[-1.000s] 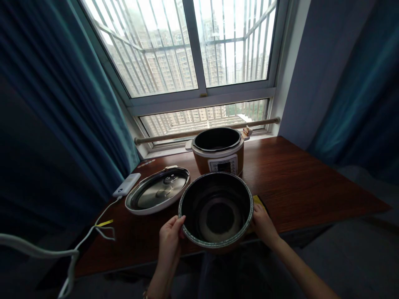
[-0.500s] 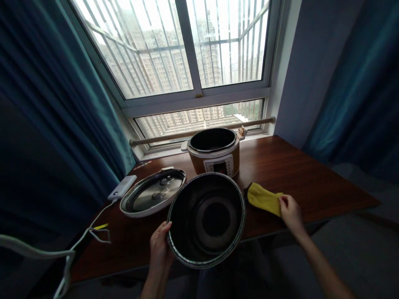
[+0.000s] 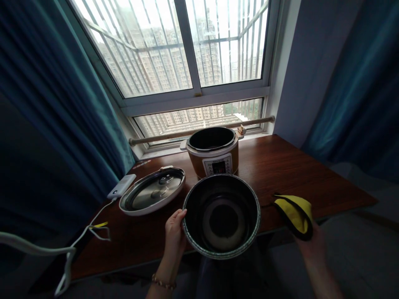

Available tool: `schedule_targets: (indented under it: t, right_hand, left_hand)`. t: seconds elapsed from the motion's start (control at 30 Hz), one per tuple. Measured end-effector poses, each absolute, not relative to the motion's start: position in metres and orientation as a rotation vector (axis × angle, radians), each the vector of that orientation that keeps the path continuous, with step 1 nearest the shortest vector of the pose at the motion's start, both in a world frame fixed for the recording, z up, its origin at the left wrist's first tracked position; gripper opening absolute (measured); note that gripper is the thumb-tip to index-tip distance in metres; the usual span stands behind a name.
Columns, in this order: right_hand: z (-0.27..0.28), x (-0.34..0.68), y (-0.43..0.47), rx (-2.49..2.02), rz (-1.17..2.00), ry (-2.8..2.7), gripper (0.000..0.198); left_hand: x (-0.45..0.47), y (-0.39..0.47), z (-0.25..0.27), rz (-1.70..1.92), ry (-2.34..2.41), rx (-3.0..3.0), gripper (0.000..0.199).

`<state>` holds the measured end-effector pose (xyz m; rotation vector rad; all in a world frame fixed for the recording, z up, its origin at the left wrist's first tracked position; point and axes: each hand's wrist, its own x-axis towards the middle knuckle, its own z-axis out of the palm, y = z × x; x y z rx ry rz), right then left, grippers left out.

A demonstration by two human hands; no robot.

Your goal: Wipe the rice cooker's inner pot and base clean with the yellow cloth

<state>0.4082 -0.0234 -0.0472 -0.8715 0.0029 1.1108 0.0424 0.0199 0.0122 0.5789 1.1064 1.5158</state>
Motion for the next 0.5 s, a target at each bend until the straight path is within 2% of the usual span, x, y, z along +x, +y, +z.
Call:
schedule_targets:
  t: [0.07,0.17,0.33,0.4,0.5]
  right_hand:
    - [-0.029,0.407,-0.025,-0.937,0.985,-0.045,0.011]
    - [0.008,0.404,-0.031,-0.976,0.838,-0.43,0.016]
    - [0.079,0.378,-0.037,-1.097,0.795,-1.67,0.01]
    - [0.09,0.369,-0.031,-1.175,0.635,-1.919,0.014]
    - [0.082,0.364,-0.017,-1.353,0.318,-1.936,0.017]
  left_hand:
    - [0.046,0.021,0.012,1.518,1.102,0.587,0.035]
    - [0.047,0.021,0.01,1.53,1.104,0.595,0.035]
    - [0.048,0.02,0.009,1.554,1.112,0.613,0.035]
    - [0.049,0.019,0.01,1.551,1.121,0.621,0.035]
    - [0.049,0.019,0.011,1.535,1.128,0.638,0.035]
